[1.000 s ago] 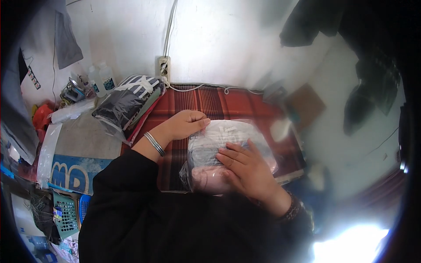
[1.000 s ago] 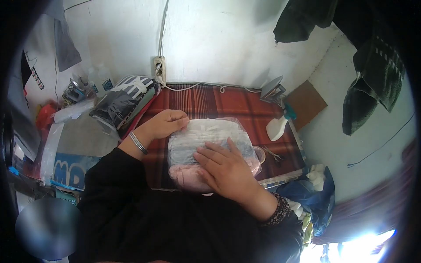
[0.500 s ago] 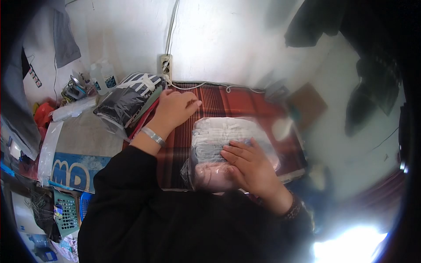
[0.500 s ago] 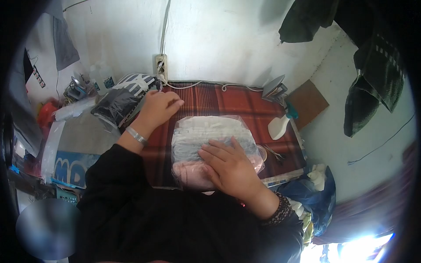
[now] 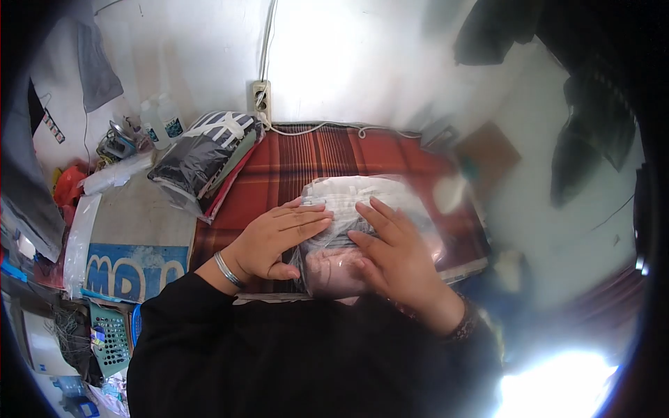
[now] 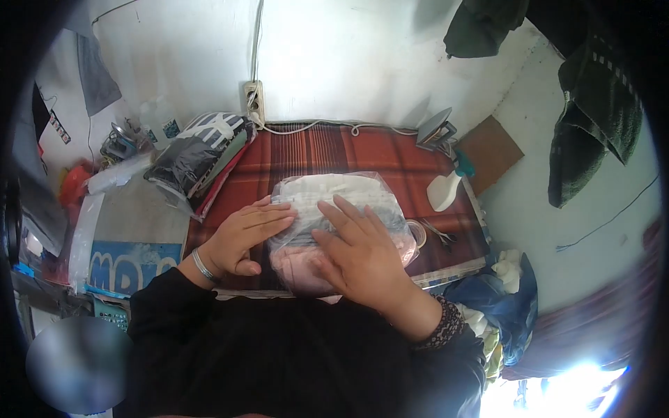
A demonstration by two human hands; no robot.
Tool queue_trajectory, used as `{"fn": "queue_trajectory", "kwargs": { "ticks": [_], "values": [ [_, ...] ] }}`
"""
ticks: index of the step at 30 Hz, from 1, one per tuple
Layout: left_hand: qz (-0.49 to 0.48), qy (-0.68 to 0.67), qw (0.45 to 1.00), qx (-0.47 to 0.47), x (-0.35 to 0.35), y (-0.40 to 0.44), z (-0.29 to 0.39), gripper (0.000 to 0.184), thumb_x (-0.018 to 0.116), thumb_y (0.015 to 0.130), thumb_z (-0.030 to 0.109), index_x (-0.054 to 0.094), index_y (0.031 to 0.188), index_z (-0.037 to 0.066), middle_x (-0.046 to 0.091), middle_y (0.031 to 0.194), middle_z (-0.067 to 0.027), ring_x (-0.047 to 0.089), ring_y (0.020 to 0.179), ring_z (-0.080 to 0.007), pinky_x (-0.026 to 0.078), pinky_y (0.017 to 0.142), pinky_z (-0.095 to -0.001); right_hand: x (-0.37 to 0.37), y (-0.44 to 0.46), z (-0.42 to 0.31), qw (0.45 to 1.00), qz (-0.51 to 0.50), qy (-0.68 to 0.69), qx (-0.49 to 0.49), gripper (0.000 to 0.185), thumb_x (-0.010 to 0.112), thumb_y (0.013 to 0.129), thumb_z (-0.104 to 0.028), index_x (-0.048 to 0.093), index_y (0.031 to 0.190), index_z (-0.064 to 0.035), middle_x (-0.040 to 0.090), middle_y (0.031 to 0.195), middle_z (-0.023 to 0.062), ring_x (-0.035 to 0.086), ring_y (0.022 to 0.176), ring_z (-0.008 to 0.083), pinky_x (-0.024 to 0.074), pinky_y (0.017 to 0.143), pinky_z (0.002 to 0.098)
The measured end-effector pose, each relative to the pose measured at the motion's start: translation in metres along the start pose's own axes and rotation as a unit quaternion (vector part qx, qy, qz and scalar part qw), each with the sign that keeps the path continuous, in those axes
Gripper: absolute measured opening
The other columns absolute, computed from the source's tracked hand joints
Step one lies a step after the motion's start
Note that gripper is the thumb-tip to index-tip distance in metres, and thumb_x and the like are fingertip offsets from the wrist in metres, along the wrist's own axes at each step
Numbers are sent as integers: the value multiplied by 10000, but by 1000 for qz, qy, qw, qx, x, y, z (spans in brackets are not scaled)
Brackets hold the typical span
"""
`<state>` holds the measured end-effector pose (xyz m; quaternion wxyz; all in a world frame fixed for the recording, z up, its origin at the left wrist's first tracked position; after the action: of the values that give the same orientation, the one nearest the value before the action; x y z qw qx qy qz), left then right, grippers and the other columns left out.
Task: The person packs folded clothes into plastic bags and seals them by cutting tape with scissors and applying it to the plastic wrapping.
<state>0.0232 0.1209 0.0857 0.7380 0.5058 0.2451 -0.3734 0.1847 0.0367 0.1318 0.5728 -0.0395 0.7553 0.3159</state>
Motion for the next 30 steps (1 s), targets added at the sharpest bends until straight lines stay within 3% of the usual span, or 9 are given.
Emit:
{"fn": "queue_trajectory", "kwargs": {
  "ticks": [6, 14, 22, 23, 24, 30],
  "values": [
    [-33, 60, 998, 15, 0, 5, 5, 913, 511, 812, 717, 448, 1412, 32, 481, 1437, -133, 438, 1352, -286, 298, 1133, -474, 14, 4, -7, 996, -35, -61, 57, 480, 651, 831, -429, 634, 1179, -100, 342, 1507, 171, 265, 1412, 410, 259, 1054, 669],
    [-67, 88, 994, 24, 6, 15, 10, 911, 621, 757, 658, 462, 1406, 39, 498, 1417, -130, 450, 1341, -279, 307, 1127, -487, 16, 10, -23, 999, -44, -23, 2, 475, 633, 840, -493, 653, 1160, -143, 302, 1529, 176, 207, 1425, 444, 243, 1032, 710],
    [-149, 144, 978, -5, 5, 31, 23, 891, 697, 699, 622, 514, 1334, 25, 515, 1385, -146, 477, 1304, -298, 336, 1111, -485, 19, 7, -25, 999, -21, -13, -35, 386, 623, 859, -440, 677, 1044, -105, 315, 1525, 152, 217, 1431, 416, 280, 1012, 716],
    [-154, 140, 978, 11, 5, 35, 30, 891, 697, 699, 622, 514, 1334, 25, 515, 1385, -146, 477, 1304, -298, 336, 1111, -485, 19, 7, -25, 999, -26, 20, -25, 317, 693, 819, -327, 672, 1074, -141, 327, 1538, 118, 208, 1456, 372, 217, 1060, 695],
    [-158, 134, 978, -10, 4, 38, 33, 875, 715, 689, 597, 522, 1320, 22, 515, 1385, -146, 477, 1304, -300, 343, 1108, -483, 21, 6, -22, 1000, -19, 12, -10, 317, 693, 819, -327, 672, 1074, -141, 327, 1538, 118, 208, 1456, 372, 217, 1060, 695],
    [-178, 136, 972, -67, 6, 50, 45, 839, 757, 648, 488, 534, 1307, 19, 525, 1375, -158, 478, 1309, -304, 349, 1105, -483, 18, -8, -34, 983, 67, 95, -142, 310, 686, 843, -282, 671, 1105, -118, 429, 1463, 107, 309, 1428, 309, 220, 1057, 707]
  ]
}}
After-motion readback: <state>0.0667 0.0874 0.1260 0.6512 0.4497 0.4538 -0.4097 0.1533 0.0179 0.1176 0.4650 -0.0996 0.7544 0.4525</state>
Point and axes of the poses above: each hand's wrist, its own y-axis towards the middle knuckle, its own x-axis out of the palm, z = x × y, the point moved 7 cm from there along y, towards the middle knuckle
